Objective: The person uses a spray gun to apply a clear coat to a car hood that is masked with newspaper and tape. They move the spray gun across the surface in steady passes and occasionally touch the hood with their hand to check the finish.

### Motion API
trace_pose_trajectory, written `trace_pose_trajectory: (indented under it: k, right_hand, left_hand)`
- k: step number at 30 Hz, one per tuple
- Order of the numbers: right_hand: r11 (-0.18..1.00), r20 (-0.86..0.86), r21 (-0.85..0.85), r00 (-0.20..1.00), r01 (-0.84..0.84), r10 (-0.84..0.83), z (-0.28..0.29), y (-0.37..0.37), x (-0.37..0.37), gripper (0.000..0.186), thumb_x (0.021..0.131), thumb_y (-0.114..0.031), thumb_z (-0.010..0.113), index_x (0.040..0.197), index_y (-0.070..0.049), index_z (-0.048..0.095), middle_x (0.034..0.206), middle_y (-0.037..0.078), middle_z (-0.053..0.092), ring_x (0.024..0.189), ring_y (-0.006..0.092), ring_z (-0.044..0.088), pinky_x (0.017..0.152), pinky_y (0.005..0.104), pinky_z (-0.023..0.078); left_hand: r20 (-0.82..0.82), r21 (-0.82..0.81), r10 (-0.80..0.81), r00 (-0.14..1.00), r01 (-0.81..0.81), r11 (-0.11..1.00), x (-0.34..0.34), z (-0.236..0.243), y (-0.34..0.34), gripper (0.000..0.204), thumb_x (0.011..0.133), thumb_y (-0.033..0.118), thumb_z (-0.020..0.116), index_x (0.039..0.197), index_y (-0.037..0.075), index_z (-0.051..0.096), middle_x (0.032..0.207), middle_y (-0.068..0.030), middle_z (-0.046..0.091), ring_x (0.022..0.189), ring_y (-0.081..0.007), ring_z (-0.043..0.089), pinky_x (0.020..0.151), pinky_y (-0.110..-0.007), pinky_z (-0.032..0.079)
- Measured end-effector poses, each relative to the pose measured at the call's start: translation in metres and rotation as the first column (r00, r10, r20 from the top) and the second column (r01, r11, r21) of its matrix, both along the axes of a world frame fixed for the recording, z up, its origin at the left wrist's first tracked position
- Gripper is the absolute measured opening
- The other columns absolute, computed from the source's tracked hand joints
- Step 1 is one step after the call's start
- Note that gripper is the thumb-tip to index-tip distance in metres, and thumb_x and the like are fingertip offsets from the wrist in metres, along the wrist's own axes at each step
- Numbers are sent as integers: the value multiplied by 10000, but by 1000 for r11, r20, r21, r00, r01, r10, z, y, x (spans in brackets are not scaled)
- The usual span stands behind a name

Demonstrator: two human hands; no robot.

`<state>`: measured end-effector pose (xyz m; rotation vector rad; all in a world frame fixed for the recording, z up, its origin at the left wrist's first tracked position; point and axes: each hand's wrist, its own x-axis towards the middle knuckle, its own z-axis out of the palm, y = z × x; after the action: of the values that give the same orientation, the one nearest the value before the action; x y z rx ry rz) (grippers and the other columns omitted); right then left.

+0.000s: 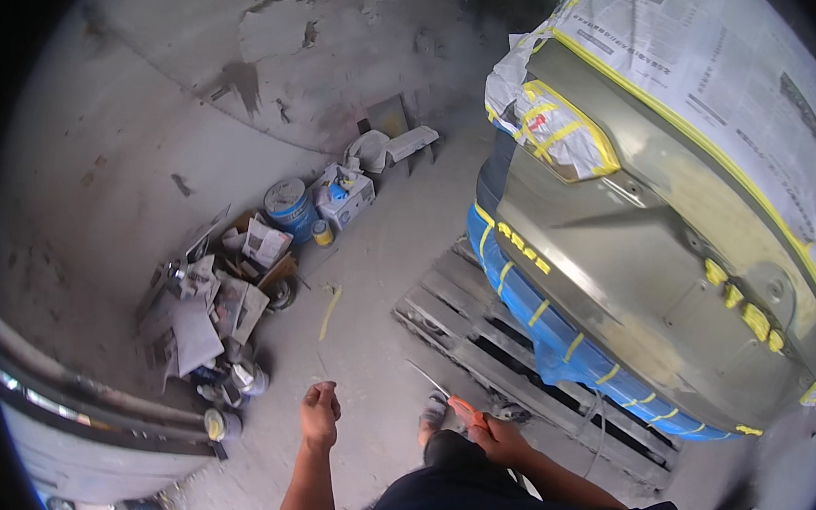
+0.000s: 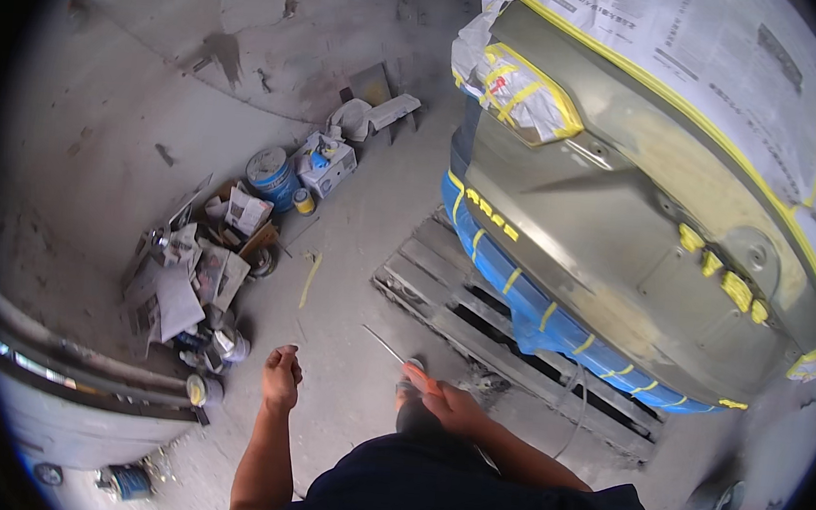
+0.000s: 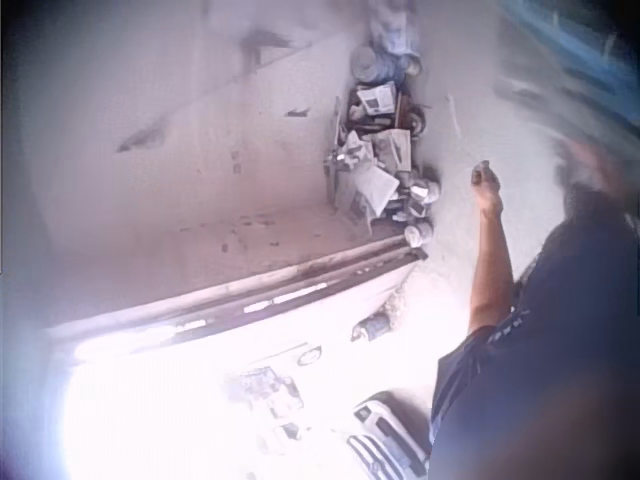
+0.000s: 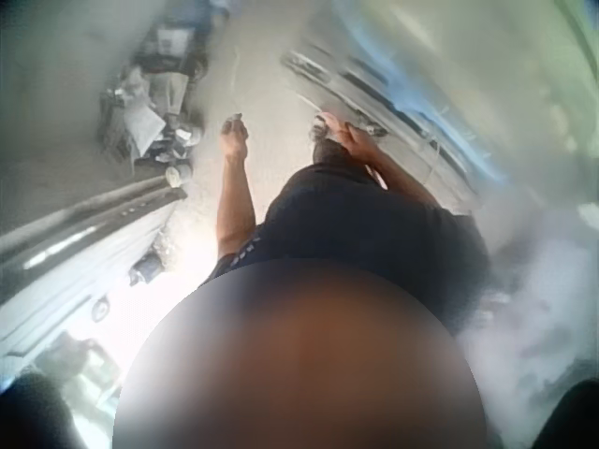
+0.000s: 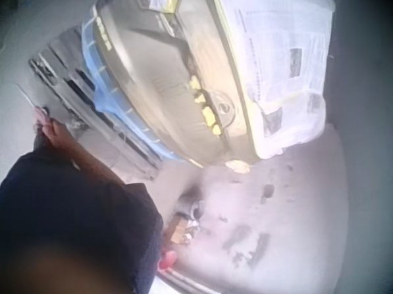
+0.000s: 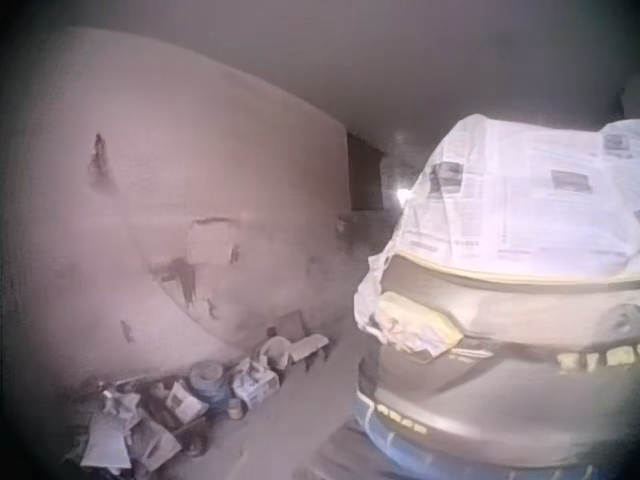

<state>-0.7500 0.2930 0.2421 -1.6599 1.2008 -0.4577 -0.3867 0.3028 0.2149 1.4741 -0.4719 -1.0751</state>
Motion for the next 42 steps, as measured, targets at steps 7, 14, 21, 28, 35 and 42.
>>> trace_pose_trajectory:
  k: [7, 14, 21, 28, 35, 42]
  right_hand:
    - [991, -109, 30, 986, 128, -124, 30, -146, 64, 420, 971, -396, 526, 1080, 7, 575, 963, 250, 664, 929, 413, 647, 801, 463, 485]
    - [887, -106, 45, 885, 459, -453, 52, -219, 114, 456, 972, -391, 512, 1161, 18, 577, 1053, 291, 656, 1061, 454, 619, 902, 462, 474]
    - [557, -106, 44, 558, 829, -823, 28, -248, 198, 468, 979, -431, 496, 1142, 0, 578, 995, 279, 666, 1018, 458, 630, 863, 475, 480]
    - [234, 44, -29, 235, 972, -971, 4, -263, 268, 475, 1002, -455, 474, 1060, 9, 556, 918, 274, 649, 938, 468, 633, 799, 468, 489]
    - [28, 112, -37, 32, 999, -993, 5, -320, 293, 507, 996, -478, 493, 1136, 5, 552, 897, 260, 651, 908, 457, 636, 769, 476, 495]
    - [-125, 153, -26, -120, 992, -981, 16, -385, 323, 475, 994, -447, 516, 1208, -24, 545, 958, 249, 653, 917, 447, 634, 775, 495, 501]
  left_hand:
    - [335, 135, -234, 913, 199, 971, 71, -5, -176, 211, 971, 169, 567, 1063, -9, 633, 808, -56, 648, 719, -123, 611, 630, -273, 495]
    - [631, 123, -510, 585, 574, 810, 111, -14, -375, 326, 944, 209, 613, 1138, -53, 640, 986, -157, 709, 893, -245, 688, 796, -320, 535]
    - [915, 140, -403, -11, 947, 291, 70, 14, -554, 461, 938, 195, 612, 1336, -17, 516, 1333, -227, 548, 1218, -380, 543, 1014, -441, 456]
    - [936, 351, 109, -334, 902, -252, -36, 87, -656, 562, 883, 193, 647, 1383, 1, 475, 1426, -184, 465, 1317, -352, 445, 1081, -451, 402]
    - [789, 445, 607, -98, 772, -454, -157, 126, -719, 632, 829, 204, 679, 1398, 27, 470, 1510, -171, 391, 1430, -334, 326, 1171, -440, 294]
    - [634, 543, 770, 74, 666, -512, -216, 115, -758, 639, 876, 278, 643, 1432, 30, 447, 1550, -164, 344, 1462, -329, 280, 1185, -433, 261]
